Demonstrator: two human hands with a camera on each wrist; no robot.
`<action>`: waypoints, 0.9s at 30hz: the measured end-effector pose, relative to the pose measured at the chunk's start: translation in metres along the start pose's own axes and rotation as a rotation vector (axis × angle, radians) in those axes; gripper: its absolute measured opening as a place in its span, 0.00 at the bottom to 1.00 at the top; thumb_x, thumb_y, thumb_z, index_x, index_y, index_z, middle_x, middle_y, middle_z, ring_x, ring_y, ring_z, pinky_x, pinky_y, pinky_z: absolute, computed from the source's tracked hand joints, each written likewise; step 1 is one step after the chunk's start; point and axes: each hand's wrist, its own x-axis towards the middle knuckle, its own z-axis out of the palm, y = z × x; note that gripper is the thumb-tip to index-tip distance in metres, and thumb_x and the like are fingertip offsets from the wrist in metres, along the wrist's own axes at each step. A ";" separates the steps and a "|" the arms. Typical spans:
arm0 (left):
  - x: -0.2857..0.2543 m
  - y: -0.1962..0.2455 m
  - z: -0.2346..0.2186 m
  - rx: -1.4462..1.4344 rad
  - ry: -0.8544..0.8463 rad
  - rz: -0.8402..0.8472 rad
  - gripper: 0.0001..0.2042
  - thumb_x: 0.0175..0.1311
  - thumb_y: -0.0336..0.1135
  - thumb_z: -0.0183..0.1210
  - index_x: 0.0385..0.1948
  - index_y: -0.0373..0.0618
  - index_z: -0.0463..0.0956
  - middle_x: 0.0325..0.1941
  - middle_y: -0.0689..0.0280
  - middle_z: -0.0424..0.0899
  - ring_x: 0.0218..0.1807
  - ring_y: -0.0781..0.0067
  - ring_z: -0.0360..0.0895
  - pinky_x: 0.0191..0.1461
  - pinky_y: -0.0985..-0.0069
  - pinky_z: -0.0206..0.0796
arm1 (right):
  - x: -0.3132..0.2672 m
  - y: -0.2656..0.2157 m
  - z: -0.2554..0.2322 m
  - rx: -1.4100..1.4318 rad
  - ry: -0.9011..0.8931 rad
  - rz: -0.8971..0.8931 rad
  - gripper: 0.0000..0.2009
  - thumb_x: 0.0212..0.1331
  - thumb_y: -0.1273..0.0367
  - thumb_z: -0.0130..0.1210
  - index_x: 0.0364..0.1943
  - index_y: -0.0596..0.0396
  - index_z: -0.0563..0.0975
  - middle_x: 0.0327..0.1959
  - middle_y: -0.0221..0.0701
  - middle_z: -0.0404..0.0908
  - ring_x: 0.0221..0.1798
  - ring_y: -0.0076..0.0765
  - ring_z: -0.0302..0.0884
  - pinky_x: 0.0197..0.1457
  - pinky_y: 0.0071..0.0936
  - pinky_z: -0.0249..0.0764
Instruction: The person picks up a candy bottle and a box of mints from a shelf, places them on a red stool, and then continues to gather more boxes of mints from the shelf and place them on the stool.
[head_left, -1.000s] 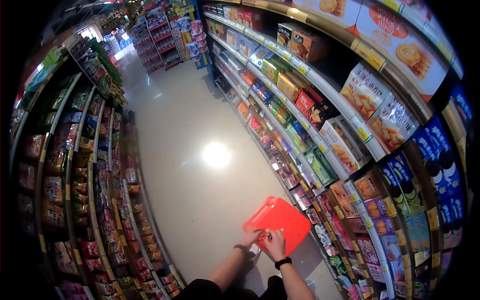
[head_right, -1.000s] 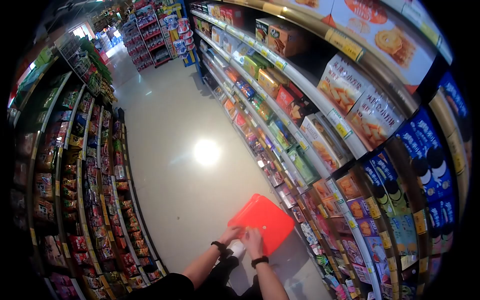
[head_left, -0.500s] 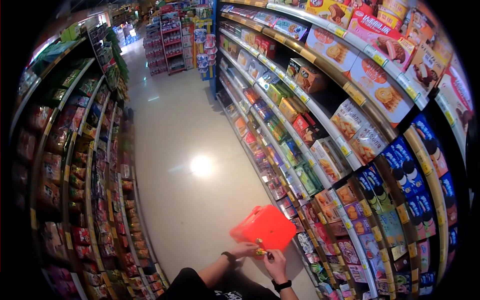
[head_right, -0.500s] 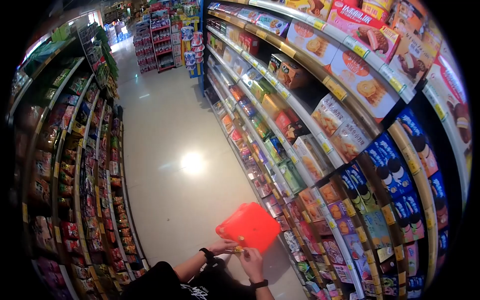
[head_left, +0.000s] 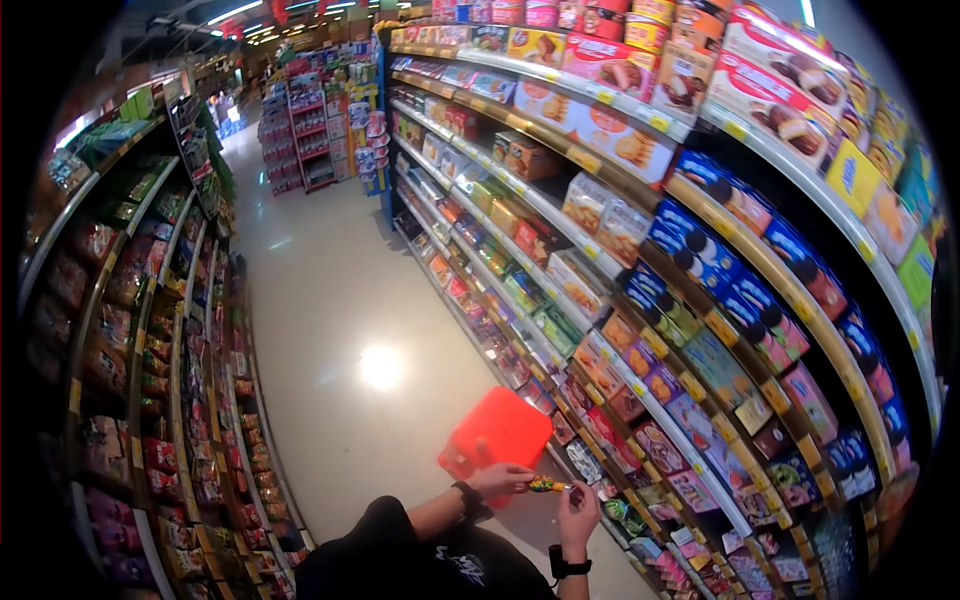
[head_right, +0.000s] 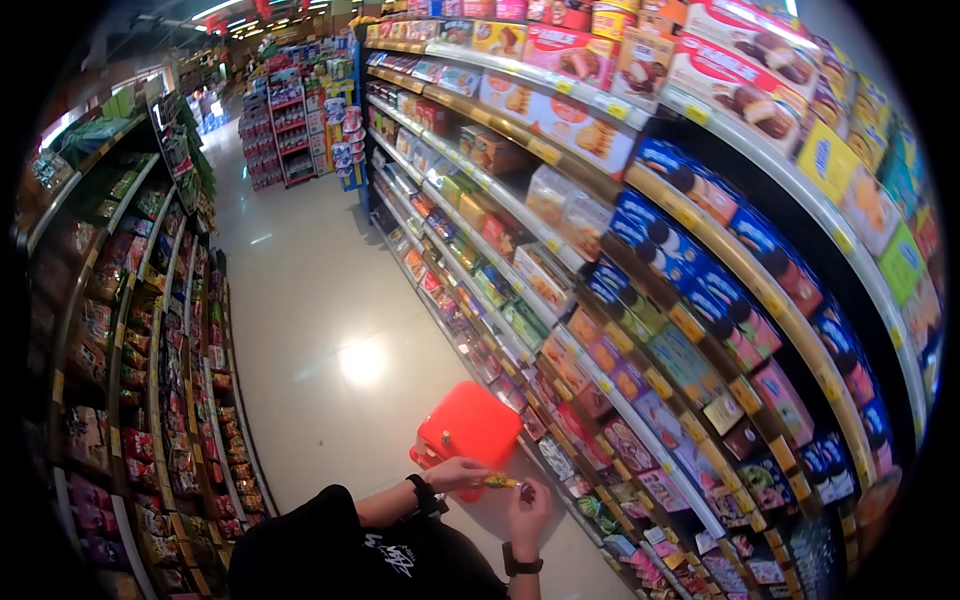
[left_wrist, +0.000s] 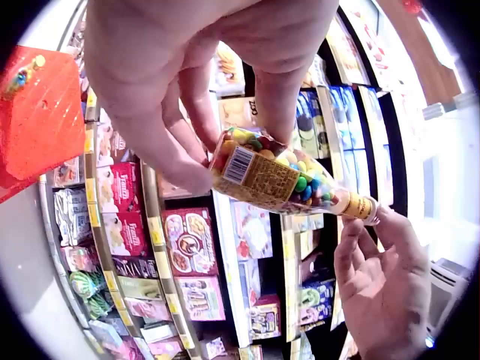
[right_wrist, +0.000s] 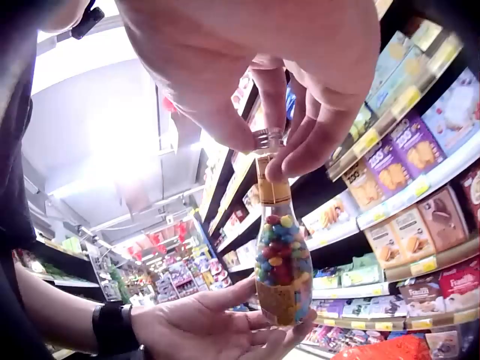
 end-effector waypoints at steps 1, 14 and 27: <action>0.002 -0.002 0.010 0.013 -0.007 0.000 0.15 0.64 0.39 0.57 0.45 0.38 0.74 0.35 0.72 0.77 0.37 0.85 0.73 0.45 0.86 0.69 | -0.009 0.003 -0.012 0.036 0.066 0.026 0.10 0.53 0.78 0.57 0.41 0.61 0.76 0.33 0.31 0.75 0.35 0.25 0.77 0.39 0.21 0.75; 0.013 -0.062 0.180 0.148 -0.187 -0.071 0.19 0.61 0.41 0.60 0.46 0.35 0.73 0.43 0.61 0.77 0.43 0.72 0.77 0.49 0.75 0.72 | -0.118 0.008 -0.165 -0.090 0.543 0.016 0.10 0.53 0.78 0.59 0.40 0.63 0.76 0.33 0.32 0.76 0.36 0.25 0.76 0.41 0.21 0.75; 0.069 -0.132 0.353 0.146 -0.515 -0.370 0.05 0.62 0.33 0.59 0.37 0.44 0.77 0.37 0.70 0.79 0.41 0.75 0.77 0.53 0.71 0.72 | -0.196 0.016 -0.310 0.009 1.150 0.171 0.10 0.56 0.78 0.57 0.42 0.61 0.75 0.37 0.31 0.79 0.38 0.23 0.78 0.44 0.22 0.75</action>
